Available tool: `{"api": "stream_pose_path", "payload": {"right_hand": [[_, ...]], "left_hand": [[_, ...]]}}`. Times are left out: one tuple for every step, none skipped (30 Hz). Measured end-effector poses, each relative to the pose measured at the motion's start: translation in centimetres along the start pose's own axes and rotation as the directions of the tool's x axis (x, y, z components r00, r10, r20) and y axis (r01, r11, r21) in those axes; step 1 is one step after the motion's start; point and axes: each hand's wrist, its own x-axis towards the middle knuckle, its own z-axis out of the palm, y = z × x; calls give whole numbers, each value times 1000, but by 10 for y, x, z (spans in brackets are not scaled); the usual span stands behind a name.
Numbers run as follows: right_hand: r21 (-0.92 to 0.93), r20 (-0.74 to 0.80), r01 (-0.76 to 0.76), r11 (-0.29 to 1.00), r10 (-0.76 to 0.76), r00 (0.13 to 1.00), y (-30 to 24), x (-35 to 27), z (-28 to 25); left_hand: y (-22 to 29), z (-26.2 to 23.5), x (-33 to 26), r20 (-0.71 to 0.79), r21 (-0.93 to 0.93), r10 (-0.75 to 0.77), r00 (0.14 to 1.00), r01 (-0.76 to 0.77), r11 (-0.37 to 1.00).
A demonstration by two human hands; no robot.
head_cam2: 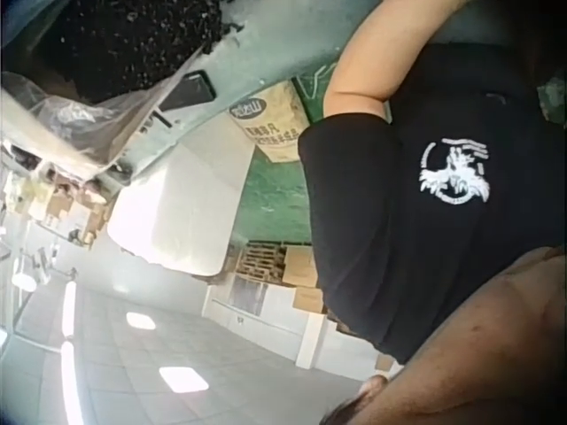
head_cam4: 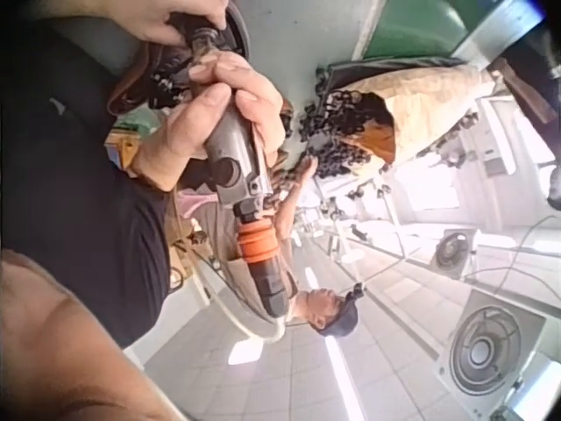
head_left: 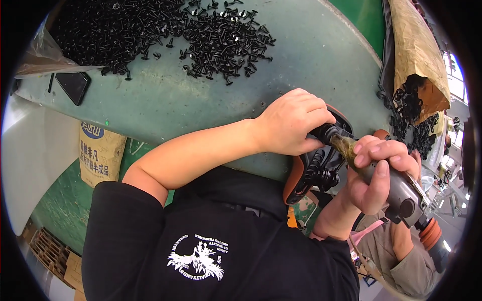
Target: The recorder is assembling bicycle seats by attaching metal rails to the seat bases using an electric screwdriver and screws.
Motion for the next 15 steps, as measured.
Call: {"api": "stream_pose_path", "payload": {"right_hand": [[-12, 0, -17, 1000, 17, 1000, 2, 0, 1], [-24, -2, -34, 999, 34, 999, 3, 0, 2], [-6, -16, -41, 999, 41, 999, 4, 2, 7], [-19, -5, -19, 1000, 19, 1000, 7, 0, 7], [-39, -6, -40, 998, 40, 999, 6, -1, 7], [-56, -9, -52, 997, 52, 999, 7, 0, 8], [-8, 24, -70, 997, 70, 997, 10, 0, 6], [0, 43, -68, 998, 68, 997, 12, 0, 3], [1, 66, -60, 998, 60, 996, 9, 2, 3], [-4, 84, -51, 999, 52, 995, 4, 2, 0], [-2, 80, -26, 1000, 26, 996, -4, 2, -3], [6, 25, 0, 1000, 0, 1000, -16, 0, -4], [31, -34, 18, 999, -17, 999, -27, -2, -5], [58, -93, 44, 997, -38, 995, -39, -3, -6], [54, -123, 61, 997, -54, 991, -50, -4, -8]], "left_hand": [[0, 1, 0, 0, -3, 3, 1000, -3, 1000], [1, 2, -1, -11, -8, -5, 1000, 5, 1000], [0, 3, 0, -19, -11, -7, 1000, 7, 1000], [0, 5, 0, -14, -13, 4, 1000, -4, 1000], [-1, 7, -1, -30, -27, 4, 1000, -5, 1000], [-4, 8, -1, -43, -36, 12, 999, -14, 999], [-6, 7, -1, -34, -35, 33, 999, -35, 999], [-6, 6, -3, -18, -24, 0, 1000, 0, 1000], [-4, 0, -1, -4, -4, -27, 1000, 27, 1000], [-3, -1, 2, 8, 0, 6, 1000, -6, 1000], [0, -3, 7, 6, 47, -13, 1000, 13, 999], [3, -4, 12, 4, 93, -29, 1000, 29, 995], [0, -5, 10, 98, 19, -56, 994, 55, 998], [1, -5, 12, 113, 31, -23, 993, 19, 999], [5, -2, 13, 134, -1, -41, 990, 41, 999]]}}
